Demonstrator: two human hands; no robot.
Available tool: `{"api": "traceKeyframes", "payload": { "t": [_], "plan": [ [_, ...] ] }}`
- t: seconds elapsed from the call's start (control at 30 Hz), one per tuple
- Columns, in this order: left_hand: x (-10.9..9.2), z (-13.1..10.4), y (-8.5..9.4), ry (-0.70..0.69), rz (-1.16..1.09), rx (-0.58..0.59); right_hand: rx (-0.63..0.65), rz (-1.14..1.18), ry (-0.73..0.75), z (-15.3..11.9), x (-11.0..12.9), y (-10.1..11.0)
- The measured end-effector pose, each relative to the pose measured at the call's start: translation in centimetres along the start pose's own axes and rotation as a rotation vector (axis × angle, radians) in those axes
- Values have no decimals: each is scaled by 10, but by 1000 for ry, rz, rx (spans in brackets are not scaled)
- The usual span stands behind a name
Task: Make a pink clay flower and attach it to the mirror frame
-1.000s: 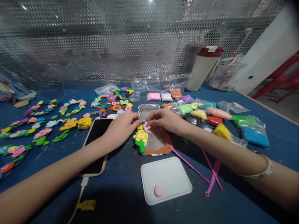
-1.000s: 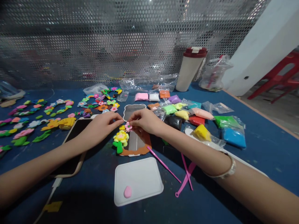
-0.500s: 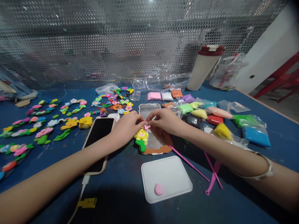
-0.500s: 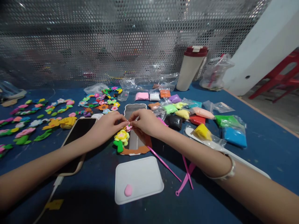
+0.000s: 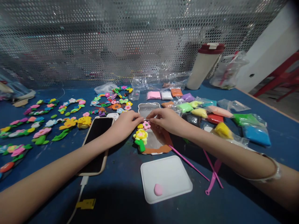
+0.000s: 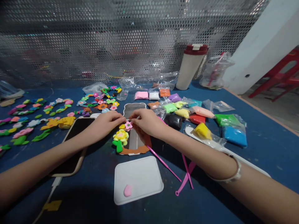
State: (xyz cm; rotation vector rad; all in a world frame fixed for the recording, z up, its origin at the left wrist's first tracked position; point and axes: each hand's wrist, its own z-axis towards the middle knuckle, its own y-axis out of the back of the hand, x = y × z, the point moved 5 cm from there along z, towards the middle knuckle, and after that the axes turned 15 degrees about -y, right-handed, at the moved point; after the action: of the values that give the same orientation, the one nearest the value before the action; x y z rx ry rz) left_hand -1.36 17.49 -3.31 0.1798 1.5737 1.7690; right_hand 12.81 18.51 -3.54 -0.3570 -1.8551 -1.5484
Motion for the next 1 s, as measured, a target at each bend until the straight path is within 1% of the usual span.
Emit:
{"api": "traceKeyframes", "payload": {
  "t": [0.13,0.37,0.67,1.0],
  "plan": [
    [-2,-1,3,-11,-40,21,-40,-76,46,-5,4,3],
    [-6,-2,3,5,-54,12,-63,-147,79,-11,9,-2],
    [-6,-3,3,-13,-79,-6,-99,-149,26,-10,7,0],
    [-7,-3,-1,-43,-55,4,-117,-98,15,-14,9,1]
  ]
}}
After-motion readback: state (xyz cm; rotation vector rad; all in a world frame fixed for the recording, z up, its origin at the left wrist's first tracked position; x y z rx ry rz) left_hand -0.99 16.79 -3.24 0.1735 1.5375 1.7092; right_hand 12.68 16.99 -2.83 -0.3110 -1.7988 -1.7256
